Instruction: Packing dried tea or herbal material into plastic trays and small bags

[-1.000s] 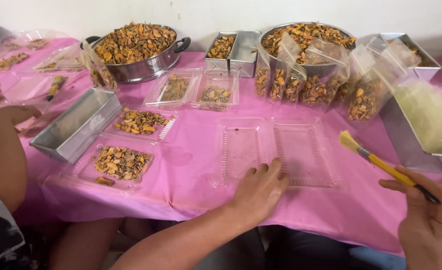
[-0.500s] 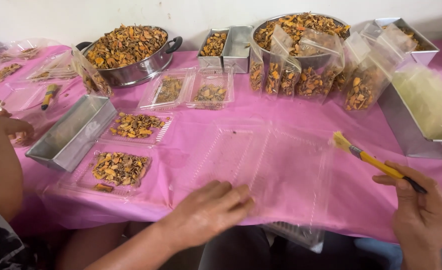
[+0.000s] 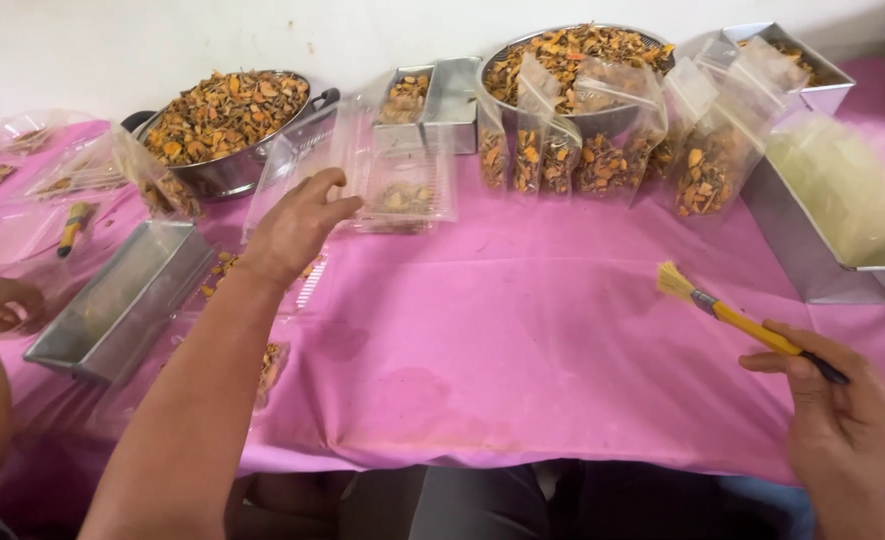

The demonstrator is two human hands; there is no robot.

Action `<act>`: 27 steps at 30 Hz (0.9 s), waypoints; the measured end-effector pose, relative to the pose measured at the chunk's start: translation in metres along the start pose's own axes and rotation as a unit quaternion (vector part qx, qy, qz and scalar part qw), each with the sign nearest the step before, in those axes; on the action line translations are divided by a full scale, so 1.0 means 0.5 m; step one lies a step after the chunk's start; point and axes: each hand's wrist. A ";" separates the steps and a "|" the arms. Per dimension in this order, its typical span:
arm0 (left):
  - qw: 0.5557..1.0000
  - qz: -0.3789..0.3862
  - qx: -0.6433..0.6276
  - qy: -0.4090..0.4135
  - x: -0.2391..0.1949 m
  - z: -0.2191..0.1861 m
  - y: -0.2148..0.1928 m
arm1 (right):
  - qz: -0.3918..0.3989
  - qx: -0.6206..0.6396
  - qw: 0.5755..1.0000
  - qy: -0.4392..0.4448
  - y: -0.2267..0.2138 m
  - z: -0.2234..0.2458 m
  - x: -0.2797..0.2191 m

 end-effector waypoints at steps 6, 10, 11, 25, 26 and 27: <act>0.998 0.038 -0.017 -0.049 0.047 -0.008 0.012 | 0.010 -0.018 1.000 -0.001 -0.004 -0.013 0.001; 0.945 0.017 0.246 0.214 0.231 0.194 0.055 | 0.013 -0.007 1.000 0.002 -0.005 -0.023 -0.004; 0.944 0.031 0.251 0.210 0.232 0.197 0.052 | 0.019 0.000 1.000 0.008 -0.006 -0.027 -0.004; 0.909 -0.200 0.295 0.217 -0.086 0.110 0.069 | 0.023 0.003 1.000 0.009 -0.013 -0.038 -0.005; 0.908 -0.241 0.270 0.211 -0.144 0.116 0.086 | 0.026 0.008 0.999 0.017 -0.015 -0.039 -0.005; 0.906 -0.280 0.247 0.201 -0.209 0.126 0.102 | 0.032 0.015 0.999 0.027 -0.013 -0.038 -0.009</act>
Point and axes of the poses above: each hand's wrist, its own x-axis towards the middle knuckle, its own y-axis out of the palm, z = x × y, and after that the axes turned 7 degrees about z, right-handed
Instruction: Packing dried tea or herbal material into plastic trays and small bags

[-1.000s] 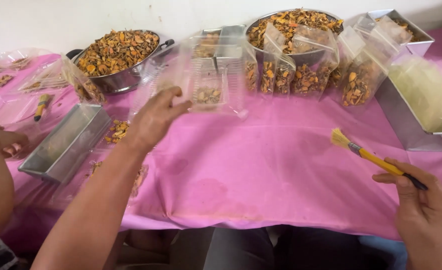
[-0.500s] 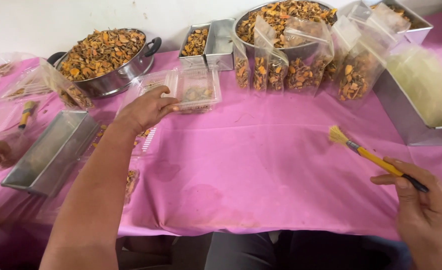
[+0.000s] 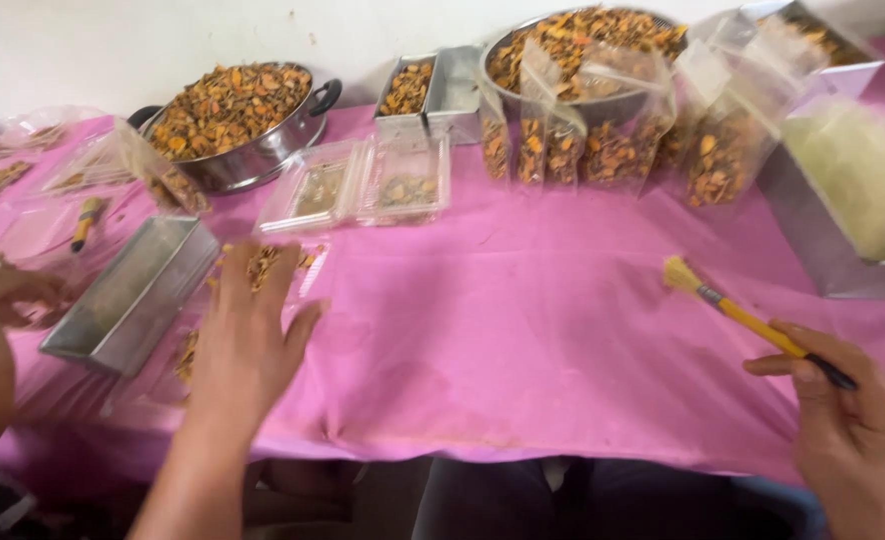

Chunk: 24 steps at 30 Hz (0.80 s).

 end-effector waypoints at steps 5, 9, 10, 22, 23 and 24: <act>0.971 0.129 0.051 -0.194 -0.165 -0.052 -0.006 | 0.012 -0.015 0.999 0.027 0.008 0.029 -0.011; 0.944 0.178 0.126 -0.249 -0.202 -0.028 0.034 | 0.005 0.009 1.000 0.005 -0.003 -0.008 -0.004; 0.945 0.171 0.126 -0.248 -0.201 -0.021 0.044 | 0.001 0.010 1.000 0.000 -0.003 -0.004 -0.004; 0.957 0.196 0.080 -0.201 -0.237 -0.084 0.054 | -0.015 0.009 1.000 0.020 0.000 0.014 0.002; 0.972 0.174 0.078 -0.138 -0.246 -0.096 0.050 | -0.014 0.022 1.000 0.005 0.002 0.014 0.005; 0.983 0.150 0.074 -0.071 -0.250 -0.110 0.050 | -0.017 0.032 0.999 -0.010 -0.002 0.012 0.006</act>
Point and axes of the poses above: each hand's wrist, its own x-axis towards the middle knuckle, its own y-axis out of the palm, z = x × y, and after that the axes turned 7 degrees about z, right-handed
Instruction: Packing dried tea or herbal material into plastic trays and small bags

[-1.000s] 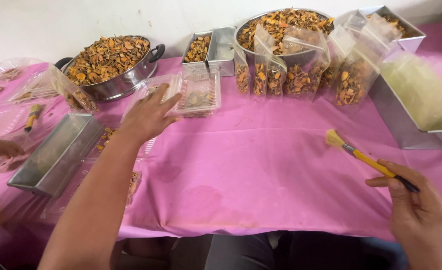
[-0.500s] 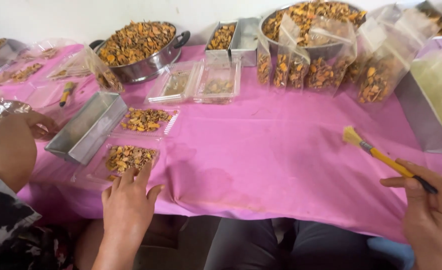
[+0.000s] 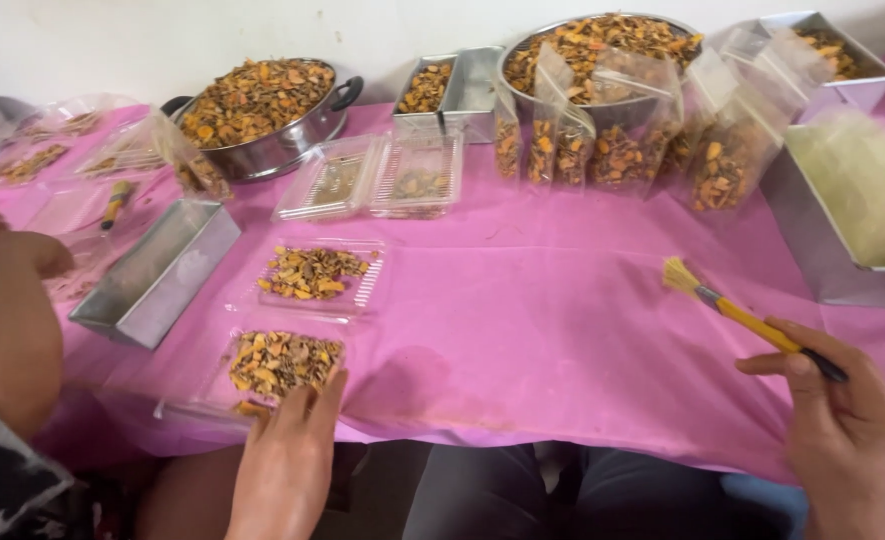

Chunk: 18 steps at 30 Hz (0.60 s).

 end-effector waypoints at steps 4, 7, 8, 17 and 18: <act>0.999 -0.004 0.022 0.046 -0.031 -0.030 0.031 | -0.020 0.002 1.000 0.010 0.000 -0.013 0.003; 0.985 -0.137 0.059 0.085 -0.038 -0.066 0.038 | -0.018 0.019 1.000 -0.005 -0.005 -0.023 0.008; 0.975 -0.199 0.027 0.092 -0.037 -0.083 0.033 | -0.033 0.034 0.999 -0.007 -0.005 -0.019 0.009; 0.952 -0.188 -0.058 0.234 -0.003 -0.131 0.040 | -0.202 0.169 0.964 -0.038 0.002 -0.041 0.011; 0.944 -0.157 -0.039 0.287 0.005 -0.124 0.050 | -0.233 0.167 0.957 -0.040 0.001 -0.041 0.008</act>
Point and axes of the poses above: each hand's wrist, its own x-axis towards the middle knuckle, its own y-axis out of the palm, z = x × y, and after that the axes turned 7 degrees about z, right-handed
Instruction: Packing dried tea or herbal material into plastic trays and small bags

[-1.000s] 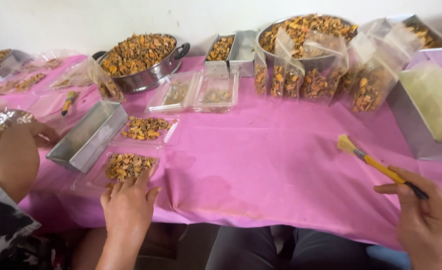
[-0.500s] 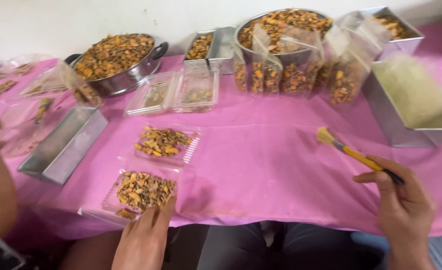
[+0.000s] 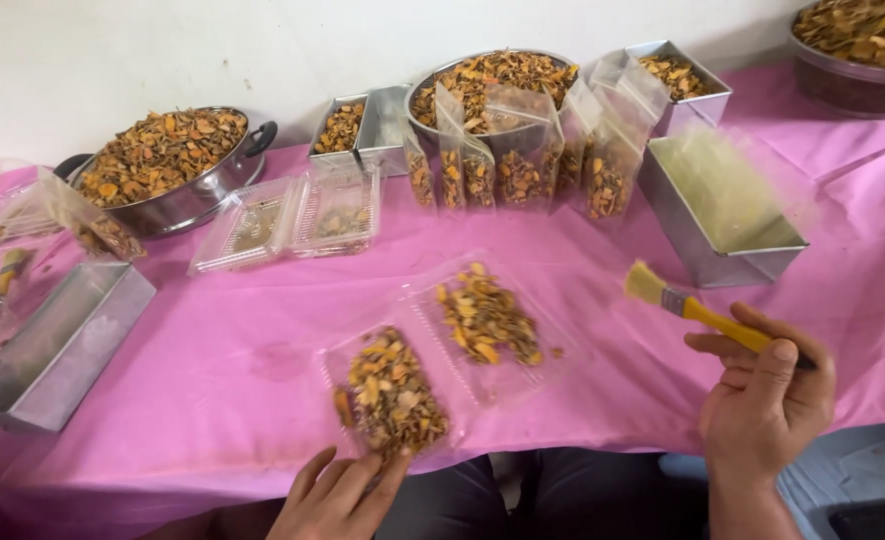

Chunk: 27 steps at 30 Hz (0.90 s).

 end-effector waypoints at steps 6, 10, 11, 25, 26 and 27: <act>0.980 0.085 -0.139 0.110 0.101 0.059 0.011 | -0.015 0.017 1.000 -0.008 -0.001 0.000 -0.001; 0.988 0.048 -0.107 0.100 0.143 0.078 0.015 | 0.001 0.019 1.000 -0.008 -0.006 -0.007 0.000; 0.989 0.052 -0.110 0.088 0.145 0.081 0.017 | 0.002 0.017 1.000 -0.003 -0.005 -0.005 0.000; 0.996 0.008 -0.060 -0.063 0.137 0.044 0.036 | 0.053 -0.025 0.998 0.018 -0.007 -0.005 0.000; 0.994 0.008 -0.062 -0.087 0.129 0.046 0.039 | 0.061 -0.013 0.998 0.015 -0.011 -0.010 -0.001; 0.992 0.008 -0.065 -0.111 0.122 0.048 0.044 | 0.070 0.000 0.997 0.012 -0.016 -0.015 -0.002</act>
Point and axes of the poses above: each hand's wrist, its own x-axis towards the middle knuckle, its own y-axis out of the palm, z = x × y, and after that the axes turned 7 degrees about z, right-handed
